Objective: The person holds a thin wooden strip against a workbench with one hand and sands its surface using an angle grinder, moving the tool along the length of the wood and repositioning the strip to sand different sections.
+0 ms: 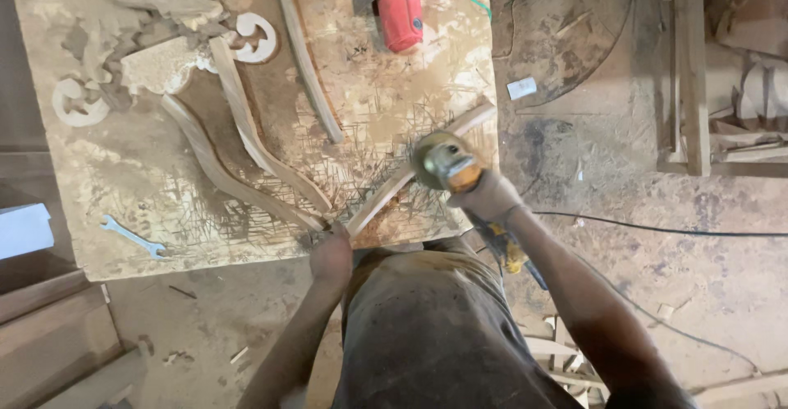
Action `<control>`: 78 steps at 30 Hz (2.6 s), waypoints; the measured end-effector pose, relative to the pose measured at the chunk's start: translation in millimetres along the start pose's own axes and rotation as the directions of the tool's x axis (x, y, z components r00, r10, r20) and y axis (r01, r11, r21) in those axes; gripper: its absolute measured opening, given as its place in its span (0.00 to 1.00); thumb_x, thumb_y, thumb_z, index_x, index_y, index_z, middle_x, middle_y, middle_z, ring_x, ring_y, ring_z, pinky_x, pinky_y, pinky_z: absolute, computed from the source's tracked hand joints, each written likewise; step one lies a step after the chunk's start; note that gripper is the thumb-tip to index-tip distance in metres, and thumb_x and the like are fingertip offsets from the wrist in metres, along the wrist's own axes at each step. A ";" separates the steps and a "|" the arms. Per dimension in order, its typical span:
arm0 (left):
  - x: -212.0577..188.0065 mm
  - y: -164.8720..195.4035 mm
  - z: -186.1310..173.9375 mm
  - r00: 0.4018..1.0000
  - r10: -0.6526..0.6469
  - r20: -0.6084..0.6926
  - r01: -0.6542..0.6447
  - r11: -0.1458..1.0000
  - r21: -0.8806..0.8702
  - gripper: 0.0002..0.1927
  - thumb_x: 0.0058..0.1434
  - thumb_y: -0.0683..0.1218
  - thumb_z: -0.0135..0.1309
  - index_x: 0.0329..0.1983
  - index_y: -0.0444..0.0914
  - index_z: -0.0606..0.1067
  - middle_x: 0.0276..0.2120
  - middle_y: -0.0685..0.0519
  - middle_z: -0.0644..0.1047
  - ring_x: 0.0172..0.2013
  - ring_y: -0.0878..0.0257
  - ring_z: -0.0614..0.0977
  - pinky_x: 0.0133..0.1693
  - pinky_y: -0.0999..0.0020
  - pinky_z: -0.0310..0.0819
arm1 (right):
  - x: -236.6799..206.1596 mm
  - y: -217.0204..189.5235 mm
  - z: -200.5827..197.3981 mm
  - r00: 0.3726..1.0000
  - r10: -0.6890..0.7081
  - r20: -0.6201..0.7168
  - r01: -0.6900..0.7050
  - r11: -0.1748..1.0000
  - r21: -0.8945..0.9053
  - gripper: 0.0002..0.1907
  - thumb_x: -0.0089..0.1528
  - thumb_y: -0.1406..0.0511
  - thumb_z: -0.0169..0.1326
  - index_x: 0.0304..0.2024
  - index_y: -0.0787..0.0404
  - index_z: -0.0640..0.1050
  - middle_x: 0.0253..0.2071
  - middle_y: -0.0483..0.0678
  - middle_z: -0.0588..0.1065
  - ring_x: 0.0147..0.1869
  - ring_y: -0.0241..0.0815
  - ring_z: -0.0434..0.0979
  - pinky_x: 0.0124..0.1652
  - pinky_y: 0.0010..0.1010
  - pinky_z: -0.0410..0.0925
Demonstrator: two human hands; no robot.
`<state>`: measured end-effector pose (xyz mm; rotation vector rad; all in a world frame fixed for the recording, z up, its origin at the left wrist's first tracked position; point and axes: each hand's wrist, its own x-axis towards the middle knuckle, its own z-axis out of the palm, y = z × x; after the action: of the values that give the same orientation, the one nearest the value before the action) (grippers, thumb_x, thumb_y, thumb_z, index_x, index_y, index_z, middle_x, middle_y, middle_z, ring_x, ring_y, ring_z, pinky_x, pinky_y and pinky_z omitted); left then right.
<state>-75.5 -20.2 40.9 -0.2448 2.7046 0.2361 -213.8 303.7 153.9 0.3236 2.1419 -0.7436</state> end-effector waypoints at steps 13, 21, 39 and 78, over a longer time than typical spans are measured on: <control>-1.9 -6.8 24.6 0.988 0.077 -0.134 -0.067 0.995 0.078 0.09 0.70 0.46 0.44 0.46 0.35 0.69 0.29 0.45 0.80 0.29 0.49 0.85 0.27 0.56 0.81 | 22.2 16.1 -51.9 0.987 0.065 -0.146 -0.063 0.998 0.017 0.27 0.54 0.56 0.66 0.53 0.58 0.79 0.43 0.50 0.81 0.42 0.44 0.82 0.42 0.36 0.76; 3.6 -11.2 12.6 0.976 0.115 -0.185 -0.104 0.992 0.067 0.05 0.69 0.45 0.47 0.43 0.37 0.69 0.34 0.43 0.79 0.29 0.50 0.85 0.26 0.57 0.80 | 10.0 -16.8 -29.1 0.997 0.011 -0.075 -0.019 0.994 -0.107 0.28 0.53 0.56 0.69 0.50 0.63 0.79 0.40 0.52 0.81 0.38 0.44 0.80 0.41 0.34 0.75; 4.1 -18.2 20.1 0.923 0.173 -0.343 -0.100 0.970 0.222 0.13 0.61 0.44 0.52 0.48 0.36 0.72 0.34 0.45 0.79 0.29 0.54 0.84 0.27 0.62 0.81 | 12.3 -17.2 -52.4 0.978 0.157 -0.137 -0.156 0.988 0.018 0.27 0.53 0.56 0.69 0.50 0.64 0.81 0.42 0.51 0.81 0.40 0.43 0.80 0.42 0.34 0.74; -7.4 -9.7 8.7 0.999 -0.014 0.030 0.016 0.998 -0.065 0.09 0.68 0.43 0.45 0.49 0.35 0.70 0.34 0.40 0.81 0.34 0.41 0.85 0.36 0.45 0.80 | 42.7 44.7 -63.2 0.961 -0.033 -0.275 0.083 0.982 0.172 0.25 0.52 0.55 0.70 0.42 0.66 0.82 0.40 0.51 0.82 0.41 0.44 0.80 0.41 0.37 0.75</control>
<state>-63.5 -26.8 34.9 -0.2790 2.6679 0.3216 -259.5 376.6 133.4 0.4849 2.3522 -0.9804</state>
